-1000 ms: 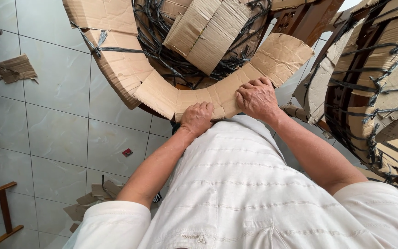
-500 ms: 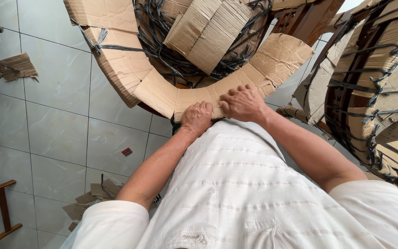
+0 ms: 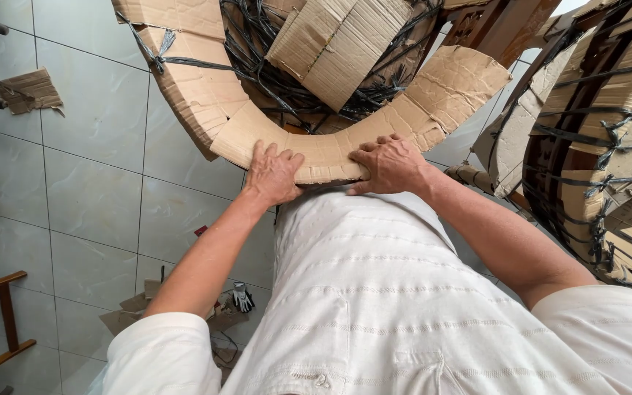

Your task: Wrapping a curved wooden furniture frame with cardboard sheets and securing them with plastic ties.

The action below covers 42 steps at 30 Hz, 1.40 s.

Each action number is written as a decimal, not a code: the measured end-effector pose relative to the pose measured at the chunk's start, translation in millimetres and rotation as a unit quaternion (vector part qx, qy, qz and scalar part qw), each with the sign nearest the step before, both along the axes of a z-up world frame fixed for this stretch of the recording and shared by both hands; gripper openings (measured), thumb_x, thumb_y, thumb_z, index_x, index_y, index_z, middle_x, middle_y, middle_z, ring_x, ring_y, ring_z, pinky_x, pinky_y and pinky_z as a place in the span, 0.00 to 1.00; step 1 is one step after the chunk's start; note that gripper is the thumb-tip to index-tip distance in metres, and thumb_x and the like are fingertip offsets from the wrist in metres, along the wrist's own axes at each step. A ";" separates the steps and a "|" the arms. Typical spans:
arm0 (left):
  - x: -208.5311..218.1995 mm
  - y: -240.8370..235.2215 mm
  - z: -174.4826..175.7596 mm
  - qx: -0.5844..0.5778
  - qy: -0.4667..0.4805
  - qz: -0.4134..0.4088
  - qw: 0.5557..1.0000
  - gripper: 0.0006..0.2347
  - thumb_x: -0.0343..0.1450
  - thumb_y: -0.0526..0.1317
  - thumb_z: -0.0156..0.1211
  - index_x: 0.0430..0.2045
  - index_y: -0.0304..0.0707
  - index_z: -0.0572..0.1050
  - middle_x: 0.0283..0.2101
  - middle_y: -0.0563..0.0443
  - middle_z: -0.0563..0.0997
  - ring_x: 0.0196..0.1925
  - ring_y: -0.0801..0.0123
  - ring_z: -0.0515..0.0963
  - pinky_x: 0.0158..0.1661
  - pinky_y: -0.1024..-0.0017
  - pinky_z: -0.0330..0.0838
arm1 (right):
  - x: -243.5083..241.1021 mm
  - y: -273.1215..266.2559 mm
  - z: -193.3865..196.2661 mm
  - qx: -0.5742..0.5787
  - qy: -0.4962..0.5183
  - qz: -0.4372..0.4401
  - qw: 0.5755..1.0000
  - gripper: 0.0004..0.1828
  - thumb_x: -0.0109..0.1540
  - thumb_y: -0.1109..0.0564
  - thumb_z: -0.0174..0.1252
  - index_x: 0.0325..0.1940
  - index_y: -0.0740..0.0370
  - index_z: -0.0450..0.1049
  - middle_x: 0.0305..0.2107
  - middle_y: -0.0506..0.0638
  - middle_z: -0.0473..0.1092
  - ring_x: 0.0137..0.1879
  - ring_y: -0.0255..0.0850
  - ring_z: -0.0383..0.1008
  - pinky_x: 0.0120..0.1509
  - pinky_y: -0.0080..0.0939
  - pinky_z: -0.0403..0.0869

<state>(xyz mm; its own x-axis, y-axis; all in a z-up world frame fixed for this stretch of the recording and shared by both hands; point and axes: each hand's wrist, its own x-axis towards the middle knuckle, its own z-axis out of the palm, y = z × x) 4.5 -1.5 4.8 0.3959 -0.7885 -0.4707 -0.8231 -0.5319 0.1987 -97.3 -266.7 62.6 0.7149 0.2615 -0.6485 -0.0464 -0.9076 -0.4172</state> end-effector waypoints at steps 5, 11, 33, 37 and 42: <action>1.5 6.8 -13.1 0.001 -0.015 -0.003 1.000 0.26 0.59 0.69 0.59 0.36 0.49 0.77 0.37 0.47 0.83 0.45 0.48 0.81 0.50 0.51 0.63 | -14.9 -6.0 -21.6 0.008 -0.057 0.010 0.998 0.35 0.60 0.24 0.53 0.64 0.42 0.71 0.56 0.50 0.74 0.61 0.57 0.74 0.67 0.58 0.68; -11.7 -5.8 -6.5 -0.025 0.019 0.013 0.999 0.29 0.60 0.72 0.57 0.35 0.48 0.78 0.35 0.44 0.83 0.40 0.48 0.83 0.43 0.57 0.67 | -26.6 -23.7 -22.9 0.013 -0.081 0.022 0.996 0.28 0.66 0.30 0.48 0.63 0.43 0.72 0.55 0.52 0.75 0.61 0.58 0.74 0.67 0.58 0.68; -1.1 -37.9 35.6 0.015 0.198 0.077 0.977 0.34 0.58 0.75 0.56 0.35 0.41 0.75 0.41 0.42 0.83 0.48 0.46 0.83 0.49 0.53 0.73 | 0.4 -4.8 -57.5 0.004 0.038 -0.034 0.999 0.22 0.67 0.38 0.39 0.44 0.55 0.68 0.39 0.57 0.73 0.57 0.57 0.76 0.59 0.59 0.72; 6.9 -56.1 61.8 0.054 0.287 0.123 0.948 0.37 0.65 0.76 0.42 0.39 0.37 0.74 0.47 0.36 0.82 0.55 0.42 0.81 0.55 0.50 0.71 | 11.7 1.7 -31.6 -0.008 0.050 0.050 0.997 0.24 0.69 0.42 0.32 0.55 0.53 0.69 0.55 0.55 0.70 0.65 0.55 0.70 0.66 0.59 0.68; -5.0 -56.3 32.5 0.042 0.262 0.074 0.961 0.37 0.72 0.72 0.25 0.48 0.40 0.73 0.51 0.38 0.80 0.55 0.42 0.80 0.57 0.51 0.70 | 11.0 -5.2 -51.5 -0.024 0.055 0.137 0.989 0.33 0.70 0.43 0.21 0.67 0.46 0.69 0.69 0.45 0.64 0.78 0.44 0.58 0.78 0.55 0.57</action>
<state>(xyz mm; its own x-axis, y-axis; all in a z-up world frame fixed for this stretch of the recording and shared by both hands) -0.5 -57.8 37.2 0.1925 -0.6924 -0.6953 -0.5353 -0.6680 0.5169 -86.3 -271.9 11.2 0.5460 0.4028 -0.7346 0.1622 -0.9111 -0.3790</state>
